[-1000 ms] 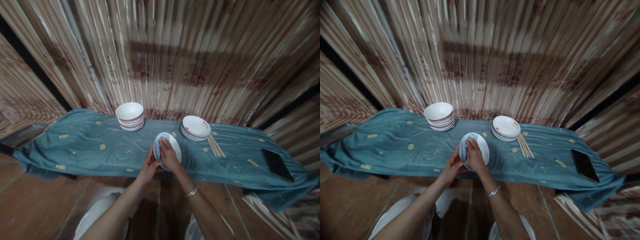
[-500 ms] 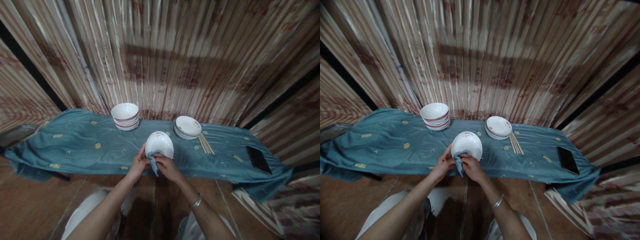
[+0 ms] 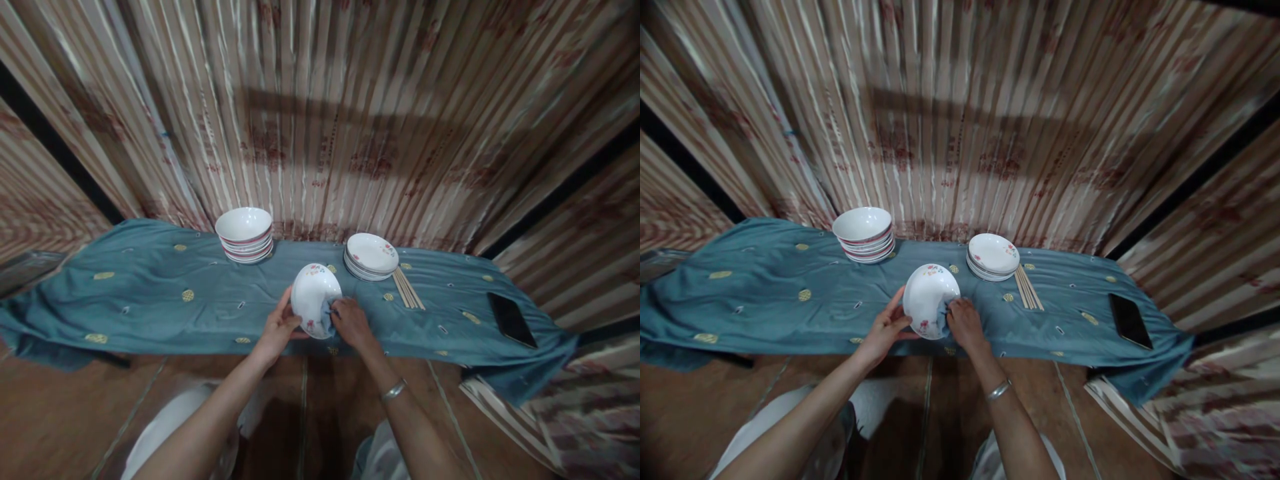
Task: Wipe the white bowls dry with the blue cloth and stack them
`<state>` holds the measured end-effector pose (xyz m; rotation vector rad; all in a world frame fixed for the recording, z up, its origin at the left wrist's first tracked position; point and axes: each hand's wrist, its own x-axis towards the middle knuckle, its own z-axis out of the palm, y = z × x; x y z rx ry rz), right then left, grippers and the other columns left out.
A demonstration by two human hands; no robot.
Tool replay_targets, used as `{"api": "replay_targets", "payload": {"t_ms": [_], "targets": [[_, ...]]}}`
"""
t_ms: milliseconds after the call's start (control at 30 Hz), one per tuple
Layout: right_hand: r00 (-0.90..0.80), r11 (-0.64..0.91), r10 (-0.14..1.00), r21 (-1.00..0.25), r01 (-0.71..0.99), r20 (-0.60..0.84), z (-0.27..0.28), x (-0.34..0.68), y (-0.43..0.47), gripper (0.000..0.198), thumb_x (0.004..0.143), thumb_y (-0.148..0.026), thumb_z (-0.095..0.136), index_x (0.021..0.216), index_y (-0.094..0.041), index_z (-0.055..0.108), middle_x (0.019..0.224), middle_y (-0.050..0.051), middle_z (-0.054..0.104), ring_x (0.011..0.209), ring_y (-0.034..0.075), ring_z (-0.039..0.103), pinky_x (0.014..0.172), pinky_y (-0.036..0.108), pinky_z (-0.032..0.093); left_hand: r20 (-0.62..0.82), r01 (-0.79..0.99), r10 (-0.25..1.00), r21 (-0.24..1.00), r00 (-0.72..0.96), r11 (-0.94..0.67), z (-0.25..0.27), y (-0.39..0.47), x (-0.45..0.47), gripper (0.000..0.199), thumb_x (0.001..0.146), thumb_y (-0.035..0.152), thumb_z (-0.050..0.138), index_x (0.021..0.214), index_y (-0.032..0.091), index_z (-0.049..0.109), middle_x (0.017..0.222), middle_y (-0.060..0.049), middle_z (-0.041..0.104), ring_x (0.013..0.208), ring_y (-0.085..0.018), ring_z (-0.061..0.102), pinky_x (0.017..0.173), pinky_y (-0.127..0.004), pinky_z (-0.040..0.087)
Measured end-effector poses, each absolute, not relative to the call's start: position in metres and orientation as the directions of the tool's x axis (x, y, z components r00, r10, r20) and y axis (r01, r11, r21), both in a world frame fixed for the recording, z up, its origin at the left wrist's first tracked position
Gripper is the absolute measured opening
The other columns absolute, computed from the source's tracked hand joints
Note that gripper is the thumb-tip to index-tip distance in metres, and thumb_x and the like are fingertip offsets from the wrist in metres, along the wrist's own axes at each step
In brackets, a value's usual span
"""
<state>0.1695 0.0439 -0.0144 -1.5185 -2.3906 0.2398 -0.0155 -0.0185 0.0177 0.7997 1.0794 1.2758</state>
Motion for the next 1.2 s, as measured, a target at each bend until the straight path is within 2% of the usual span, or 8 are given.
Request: {"api": "replay_targets", "payload": {"t_ms": [100, 167, 367, 600, 733, 867, 1033, 1200], "targets": [[-0.294, 0.336, 0.933, -0.214, 0.917, 0.205, -0.019, 0.164, 0.057, 0.012, 0.086, -0.014, 0.053, 0.090, -0.015, 0.064, 0.102, 0.011, 0.066, 0.102, 0.024, 0.058, 0.093, 0.032, 0.042, -0.183, -0.325, 0.981, 0.933, -0.059, 0.154, 0.016, -0.018, -0.011, 0.093, 0.065, 0.021, 0.068, 0.148, 0.026, 0.027, 0.121, -0.010, 0.059, 0.083, -0.021, 0.063, 0.061, -0.035, 0.059], [-0.219, 0.276, 0.943, -0.224, 0.935, 0.249, -0.025, 0.160, 0.067, 0.010, 0.085, -0.015, 0.054, 0.092, -0.015, 0.062, 0.104, 0.013, 0.066, 0.103, 0.024, 0.058, 0.092, 0.033, 0.043, -0.182, -0.326, 0.981, 0.933, -0.061, 0.153, 0.016, -0.017, -0.008, 0.093, 0.066, 0.021, 0.067, 0.148, 0.026, 0.025, 0.119, -0.010, 0.058, 0.087, -0.022, 0.062, 0.062, -0.036, 0.059], [-0.105, 0.308, 0.891, -0.418, 0.855, 0.441, -0.040, 0.151, 0.093, 0.022, 0.085, -0.014, 0.050, 0.105, -0.014, 0.058, 0.108, 0.015, 0.065, 0.108, 0.025, 0.057, 0.096, 0.038, 0.043, -0.206, -0.320, 0.978, 0.930, -0.045, 0.181, 0.015, -0.018, -0.003, 0.095, 0.065, 0.022, 0.068, 0.148, 0.025, 0.022, 0.114, -0.009, 0.057, 0.087, -0.023, 0.062, 0.065, -0.039, 0.059], [-0.084, 0.426, 0.856, -0.603, 0.674, 0.510, -0.027, 0.124, 0.096, 0.042, 0.085, -0.017, 0.043, 0.126, -0.011, 0.052, 0.129, 0.017, 0.056, 0.125, 0.027, 0.047, 0.109, 0.045, 0.034, -0.212, -0.351, 0.977, 0.916, -0.015, 0.194, 0.009, -0.021, -0.002, 0.095, 0.066, 0.022, 0.068, 0.149, 0.028, 0.022, 0.115, -0.008, 0.058, 0.078, -0.019, 0.063, 0.067, -0.040, 0.059], [-0.148, 0.488, 0.858, -0.692, 0.531, 0.491, -0.014, 0.103, 0.081, 0.048, 0.084, -0.019, 0.043, 0.130, -0.009, 0.051, 0.139, 0.017, 0.049, 0.132, 0.026, 0.042, 0.112, 0.044, 0.032, -0.210, -0.380, 0.978, 0.905, -0.005, 0.193, 0.010, -0.021, -0.003, 0.093, 0.067, 0.021, 0.067, 0.149, 0.028, 0.022, 0.115, -0.008, 0.060, 0.080, -0.019, 0.063, 0.067, -0.038, 0.059], [-0.222, 0.516, 0.856, -0.799, 0.308, 0.467, -0.011, 0.094, 0.060, 0.053, 0.077, -0.014, 0.046, 0.129, -0.018, 0.055, 0.139, 0.008, 0.051, 0.132, 0.020, 0.044, 0.112, 0.038, 0.032, -0.219, -0.398, 0.975, 0.898, -0.030, 0.189, 0.012, -0.022, -0.006, 0.092, 0.066, 0.019, 0.068, 0.148, 0.025, 0.026, 0.120, -0.011, 0.059, 0.083, -0.020, 0.064, 0.067, -0.038, 0.059], [-0.324, 0.371, 0.887, -0.925, 0.078, 0.329, -0.013, 0.102, 0.041, 0.036, 0.077, -0.018, 0.052, 0.109, -0.023, 0.069, 0.124, 0.004, 0.064, 0.119, 0.021, 0.056, 0.105, 0.036, 0.040, -0.236, -0.407, 0.970, 0.893, -0.063, 0.191, 0.012, -0.023, -0.008, 0.088, 0.067, 0.020, 0.070, 0.145, 0.028, 0.033, 0.120, -0.010, 0.061, 0.088, -0.022, 0.064, 0.067, -0.037, 0.059], [-0.435, 0.263, 0.867, -0.965, -0.020, 0.245, -0.008, 0.116, 0.031, 0.024, 0.079, -0.024, 0.055, 0.094, -0.022, 0.074, 0.107, 0.003, 0.071, 0.104, 0.021, 0.064, 0.095, 0.035, 0.047, -0.255, -0.427, 0.964, 0.882, -0.072, 0.201, 0.015, -0.025, -0.006, 0.088, 0.063, 0.016, 0.072, 0.143, 0.026, 0.037, 0.117, -0.009, 0.062, 0.085, -0.020, 0.064, 0.065, -0.034, 0.058]]}}
